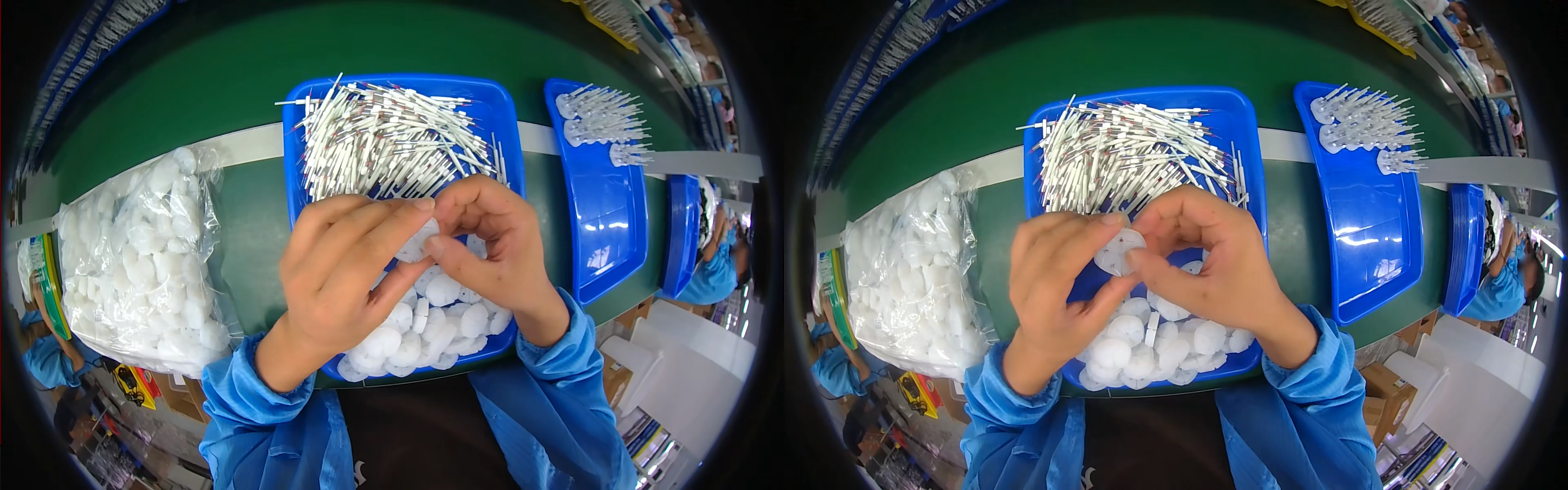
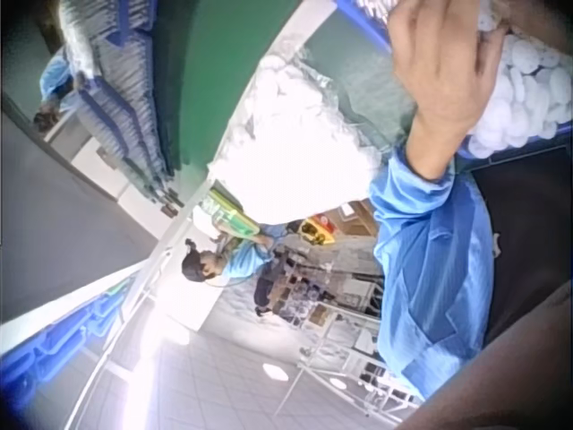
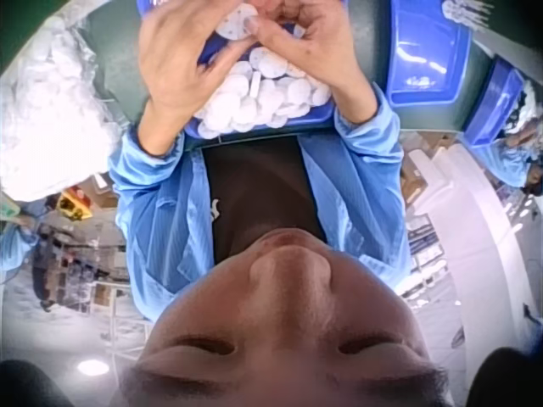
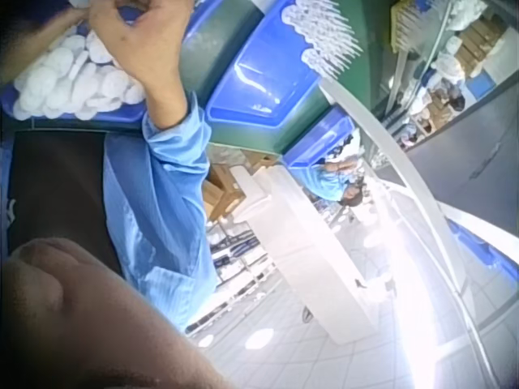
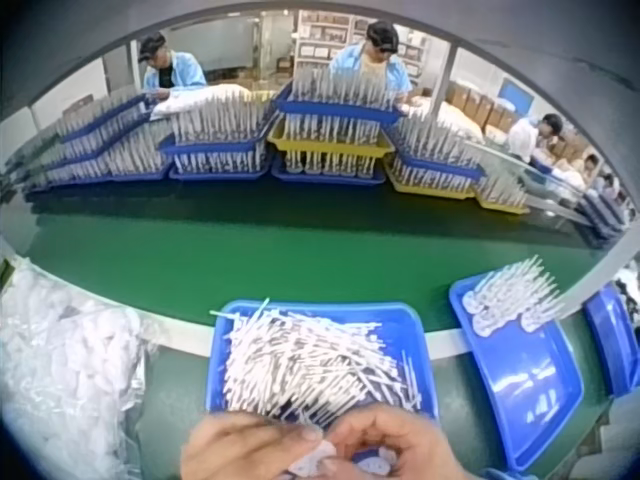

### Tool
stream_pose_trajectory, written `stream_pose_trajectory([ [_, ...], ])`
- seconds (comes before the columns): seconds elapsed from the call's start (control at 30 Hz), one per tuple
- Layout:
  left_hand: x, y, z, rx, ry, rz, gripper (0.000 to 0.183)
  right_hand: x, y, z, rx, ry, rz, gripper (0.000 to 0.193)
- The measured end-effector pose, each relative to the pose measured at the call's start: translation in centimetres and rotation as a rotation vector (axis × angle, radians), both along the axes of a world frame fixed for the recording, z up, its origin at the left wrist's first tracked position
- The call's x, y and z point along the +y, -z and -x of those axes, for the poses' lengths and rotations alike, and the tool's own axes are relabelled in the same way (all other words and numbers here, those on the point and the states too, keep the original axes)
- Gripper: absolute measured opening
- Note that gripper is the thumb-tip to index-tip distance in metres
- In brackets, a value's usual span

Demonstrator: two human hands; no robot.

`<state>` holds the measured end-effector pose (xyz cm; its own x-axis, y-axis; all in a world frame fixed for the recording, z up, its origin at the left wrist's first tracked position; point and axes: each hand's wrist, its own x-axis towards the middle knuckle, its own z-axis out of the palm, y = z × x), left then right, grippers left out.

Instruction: The person inserts thin white sticks into the holes of small white cotton pads. They pick up a cotton pad, insert a stick, and place the finished item into a blue tray. The process is repeated continuously throughout the clip.

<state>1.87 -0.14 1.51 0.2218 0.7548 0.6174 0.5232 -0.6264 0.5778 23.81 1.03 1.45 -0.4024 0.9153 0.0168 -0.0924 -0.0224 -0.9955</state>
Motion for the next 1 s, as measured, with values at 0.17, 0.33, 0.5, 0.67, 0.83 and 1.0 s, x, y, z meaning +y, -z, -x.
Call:
stream_pose_trajectory([
  [0.17, 0.0, 0.1, -0.1, -0.014, 0.017, 0.043, 0.058, -0.1, -0.2, 0.0, 0.025, 0.056, 0.121, 0.019],
  [0.33, 0.0, 0.0, 0.3, -0.034, 0.002, 0.134, 0.057, 0.1, -0.5, -0.2, 0.009, 0.000, 0.050, 0.029],
  [0.5, 0.1, 0.3, 0.1, -0.020, -0.003, 0.011, 0.055, -0.1, -0.4, -0.3, -0.057, -0.005, 0.033, 0.034],
  [0.67, 0.1, 0.5, 0.0, -0.014, -0.014, -0.024, 0.053, -0.4, -0.1, 0.1, -0.057, 0.031, 0.014, 0.031],
  [0.83, -0.1, 1.0, 0.2, -0.028, 0.037, -0.003, 0.063, -0.2, 0.1, 0.1, 0.050, 0.043, 0.128, 0.029],
  [1.0, -0.1, 0.5, 0.3, 0.030, 0.070, 0.060, 0.068, 0.0, -0.6, -0.7, -0.126, 0.075, -0.009, 0.021],
])
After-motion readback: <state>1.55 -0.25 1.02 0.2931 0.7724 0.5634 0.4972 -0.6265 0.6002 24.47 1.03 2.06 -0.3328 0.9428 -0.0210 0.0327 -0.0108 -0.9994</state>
